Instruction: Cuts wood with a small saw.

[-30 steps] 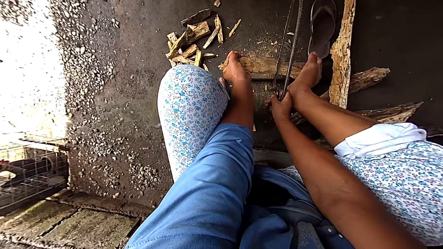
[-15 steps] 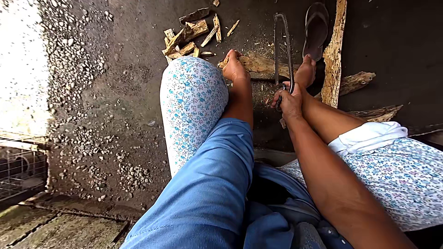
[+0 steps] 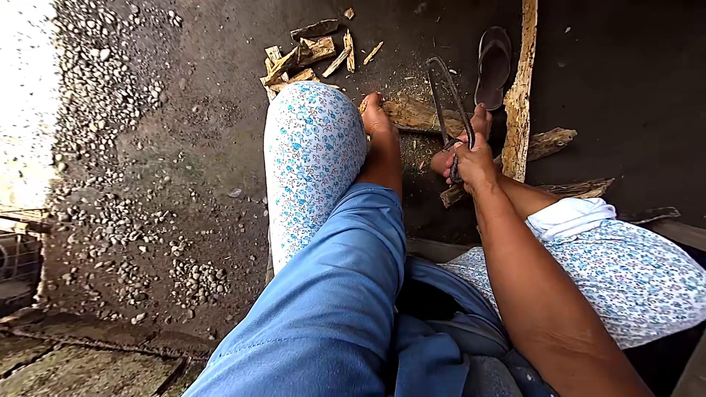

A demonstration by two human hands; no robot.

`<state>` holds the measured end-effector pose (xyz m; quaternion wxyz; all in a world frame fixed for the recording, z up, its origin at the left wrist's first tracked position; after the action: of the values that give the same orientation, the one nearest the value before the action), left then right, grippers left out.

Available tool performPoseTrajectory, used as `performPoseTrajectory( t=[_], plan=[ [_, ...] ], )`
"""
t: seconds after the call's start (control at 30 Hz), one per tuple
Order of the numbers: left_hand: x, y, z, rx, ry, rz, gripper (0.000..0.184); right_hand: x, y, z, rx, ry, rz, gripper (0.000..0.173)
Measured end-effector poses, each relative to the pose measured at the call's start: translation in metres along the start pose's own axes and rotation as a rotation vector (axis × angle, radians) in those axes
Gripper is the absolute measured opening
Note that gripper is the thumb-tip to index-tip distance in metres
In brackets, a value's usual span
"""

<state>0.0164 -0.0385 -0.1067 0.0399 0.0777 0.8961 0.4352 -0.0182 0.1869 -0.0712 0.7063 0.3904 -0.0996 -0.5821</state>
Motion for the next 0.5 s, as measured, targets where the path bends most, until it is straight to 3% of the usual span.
performPoseTrajectory(
  t=[0.13, 0.2, 0.27, 0.4, 0.5],
  plan=[
    [0.005, -0.024, 0.017, -0.021, 0.077, -0.009, 0.057, 0.0, 0.002, -0.002, -0.024, -0.017, -0.015, 0.026],
    [0.005, -0.023, 0.018, -0.041, 0.088, -0.051, 0.076, 0.0, 0.006, -0.003, -0.044, 0.042, -0.009, 0.028],
    [0.002, -0.014, 0.016, -0.048, 0.048, -0.104, 0.083, -0.002, 0.01, -0.003, -0.06, 0.113, -0.007, 0.028],
    [0.003, -0.009, 0.014, -0.033, 0.001, -0.108, 0.079, -0.005, 0.018, 0.009, -0.016, 0.169, 0.006, 0.029],
    [0.011, -0.015, 0.013, 0.051, 0.125, 0.014, 0.047, -0.015, 0.028, 0.008, -0.001, 0.151, 0.014, 0.025]
  ],
)
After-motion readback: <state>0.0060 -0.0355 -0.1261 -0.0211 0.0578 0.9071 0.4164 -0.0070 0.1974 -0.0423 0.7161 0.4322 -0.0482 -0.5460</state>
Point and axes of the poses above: each hand's wrist, its own y-axis away from the middle knuckle, its own x-axis out of the palm, z = x × y, the point moved 8 cm from there along -y, towards the middle knuckle, and after that the axes turned 7 degrees about -y, right-handed, at the moved point
